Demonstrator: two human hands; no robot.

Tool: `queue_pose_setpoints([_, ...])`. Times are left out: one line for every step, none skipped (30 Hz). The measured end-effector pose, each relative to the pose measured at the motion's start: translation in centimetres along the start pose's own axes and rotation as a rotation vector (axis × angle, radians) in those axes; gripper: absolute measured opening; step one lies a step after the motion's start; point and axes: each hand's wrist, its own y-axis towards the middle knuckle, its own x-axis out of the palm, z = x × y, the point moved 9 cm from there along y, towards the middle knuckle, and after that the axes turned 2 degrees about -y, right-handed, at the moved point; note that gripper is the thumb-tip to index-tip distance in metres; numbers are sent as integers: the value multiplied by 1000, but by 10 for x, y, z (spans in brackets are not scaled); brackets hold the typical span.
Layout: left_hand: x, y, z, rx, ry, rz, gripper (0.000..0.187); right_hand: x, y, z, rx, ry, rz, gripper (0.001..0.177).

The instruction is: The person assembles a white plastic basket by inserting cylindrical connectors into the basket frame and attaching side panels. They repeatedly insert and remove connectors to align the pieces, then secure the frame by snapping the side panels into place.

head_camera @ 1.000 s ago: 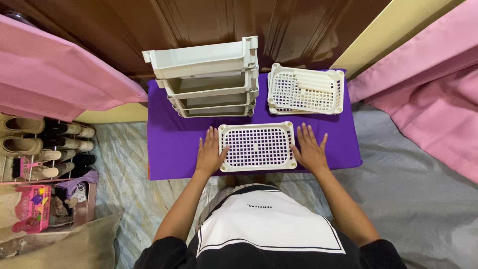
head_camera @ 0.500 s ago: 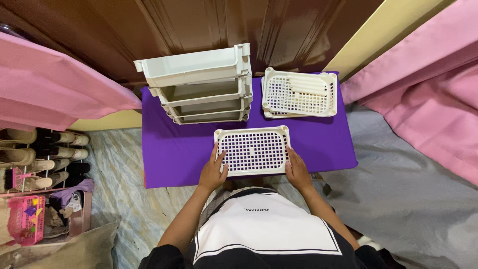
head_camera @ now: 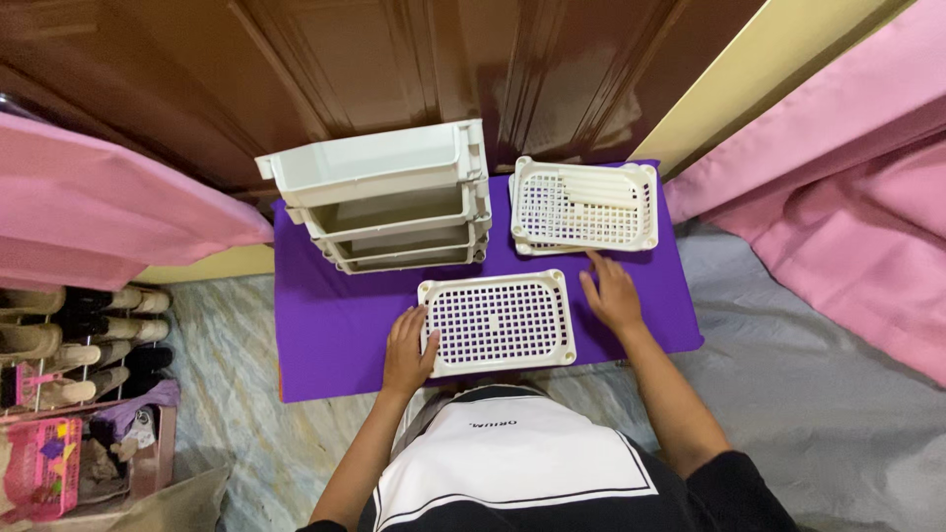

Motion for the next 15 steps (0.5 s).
queue_pose_setpoints([-4, 4, 2, -2, -27, 21, 47, -6, 16, 2, -15, -31, 35, 50])
queue_pose_setpoints([-7, 10, 5, -3, -54, 44, 44, -12, 32, 5, -32, -63, 70, 49])
queue_pose_setpoints([-11, 16, 9, 17, -57, 72, 42, -17, 48, 9, -48, -94, 106, 48])
queue_pose_setpoints([-14, 20, 14, 34, -61, 100, 40, -19, 63, 14, -61, -119, 118, 52])
queue_pose_setpoints([-18, 23, 18, 52, -65, 128, 38, -20, 77, 20, -74, -143, 130, 56])
queue_pose_setpoints([-20, 26, 21, 46, -76, 131, 38, -21, 91, 26, -88, -167, 141, 60])
queue_pose_setpoints([-23, 28, 23, 41, -87, 134, 38, -18, 104, 34, -79, -186, 120, 63])
queue_pose_setpoints([-25, 31, 24, 35, -97, 140, 39, -15, 118, 40, -73, -203, 99, 65])
queue_pose_setpoints([-26, 33, 26, 27, -101, 138, 39, -12, 132, 47, -67, -221, 78, 68])
queue_pose_setpoints([-28, 33, 26, 16, -104, 136, 39, -6, 144, 55, -48, -252, 14, 69])
queue_pose_setpoints([-29, 34, 26, 5, -106, 134, 39, -1, 154, 62, -28, -283, -51, 69])
queue_pose_setpoints([-29, 33, 25, -16, -104, 127, 39, 6, 163, 67, -8, -313, -116, 70])
queue_pose_setpoints([-29, 32, 23, -37, -102, 120, 38, 11, 170, 72, 14, -339, -166, 72])
queue_pose_setpoints([-29, 31, 21, -59, -100, 113, 38, 14, 175, 76, 37, -365, -215, 74])
queue_pose_setpoints([-30, 30, 19, -66, -97, 113, 38, 18, 180, 78, 60, -391, -265, 76])
